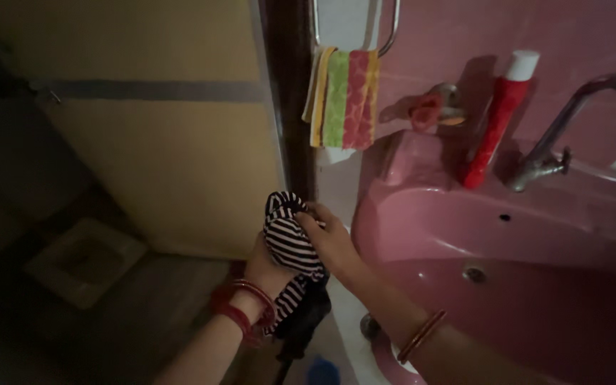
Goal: The person washes a striped cloth in a pink sink, rinsing it with water from a blue cup. They then wring out the cloth and hang it on the side of the sink to dry.
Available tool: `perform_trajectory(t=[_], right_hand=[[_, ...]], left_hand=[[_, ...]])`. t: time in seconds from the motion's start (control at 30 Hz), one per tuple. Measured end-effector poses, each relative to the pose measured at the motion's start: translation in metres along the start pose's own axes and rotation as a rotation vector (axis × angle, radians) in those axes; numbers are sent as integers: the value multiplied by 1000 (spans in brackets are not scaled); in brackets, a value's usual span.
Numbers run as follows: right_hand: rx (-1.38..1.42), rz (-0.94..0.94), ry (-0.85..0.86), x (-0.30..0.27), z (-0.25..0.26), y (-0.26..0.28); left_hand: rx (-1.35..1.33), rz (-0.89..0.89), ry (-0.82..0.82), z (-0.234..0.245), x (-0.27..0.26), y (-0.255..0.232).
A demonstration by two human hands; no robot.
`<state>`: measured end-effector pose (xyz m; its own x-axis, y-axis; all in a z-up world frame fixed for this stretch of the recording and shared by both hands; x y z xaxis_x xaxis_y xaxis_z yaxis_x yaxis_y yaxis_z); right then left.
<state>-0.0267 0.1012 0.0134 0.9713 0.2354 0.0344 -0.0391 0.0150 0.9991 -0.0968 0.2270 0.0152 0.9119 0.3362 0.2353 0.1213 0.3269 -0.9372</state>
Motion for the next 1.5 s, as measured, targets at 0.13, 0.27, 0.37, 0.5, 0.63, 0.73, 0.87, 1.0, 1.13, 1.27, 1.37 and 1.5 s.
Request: perform_trajectory(t=[0.13, 0.27, 0.37, 0.5, 0.63, 0.73, 0.87, 1.0, 1.13, 1.27, 1.37, 1.5], right_hand=[[-62, -104, -12, -20, -19, -22], [-216, -134, -26, -34, -33, -50], [-290, -169, -7, -39, -39, -81], [-307, -201, 28, -42, -49, -123], [-327, -297, 13, -46, -50, -169], [-326, -278, -27, -51, -48, -196], [-391, -383, -34, -61, -48, -237], [-407, -409, -55, -70, -48, -264], [-523, -451, -38, -77, -45, -298], [-636, -317, -16, -82, -37, -355], [-712, -264, 47, -89, -35, -397], [-705, -371, 73, -103, -32, -443]], left_hand=[[101, 148, 24, 17, -13, 32], [197, 294, 14, 29, -31, 74], [149, 262, -24, 33, -47, 102], [182, 295, -12, 40, -58, 127], [104, 258, -25, 40, -69, 143], [143, 329, -50, 35, -78, 160], [246, 407, -76, 24, -92, 181], [275, 603, 6, 18, -106, 208], [255, 580, -6, 15, -118, 239], [304, 553, -9, 7, -130, 273], [352, 584, -12, 6, -140, 289], [395, 584, -26, 2, -150, 310]])
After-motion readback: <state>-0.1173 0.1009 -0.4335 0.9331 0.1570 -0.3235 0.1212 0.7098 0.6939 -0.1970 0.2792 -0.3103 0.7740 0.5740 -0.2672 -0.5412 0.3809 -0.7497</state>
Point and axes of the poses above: each hand's wrist, its own x-axis towards the middle knuckle, its own z-axis out of the back of the hand, y = z × x, the point moved 5 cm from there along x, towards the middle knuckle, and after that the axes turned 8 degrees about -y, right-handed, at the moved point
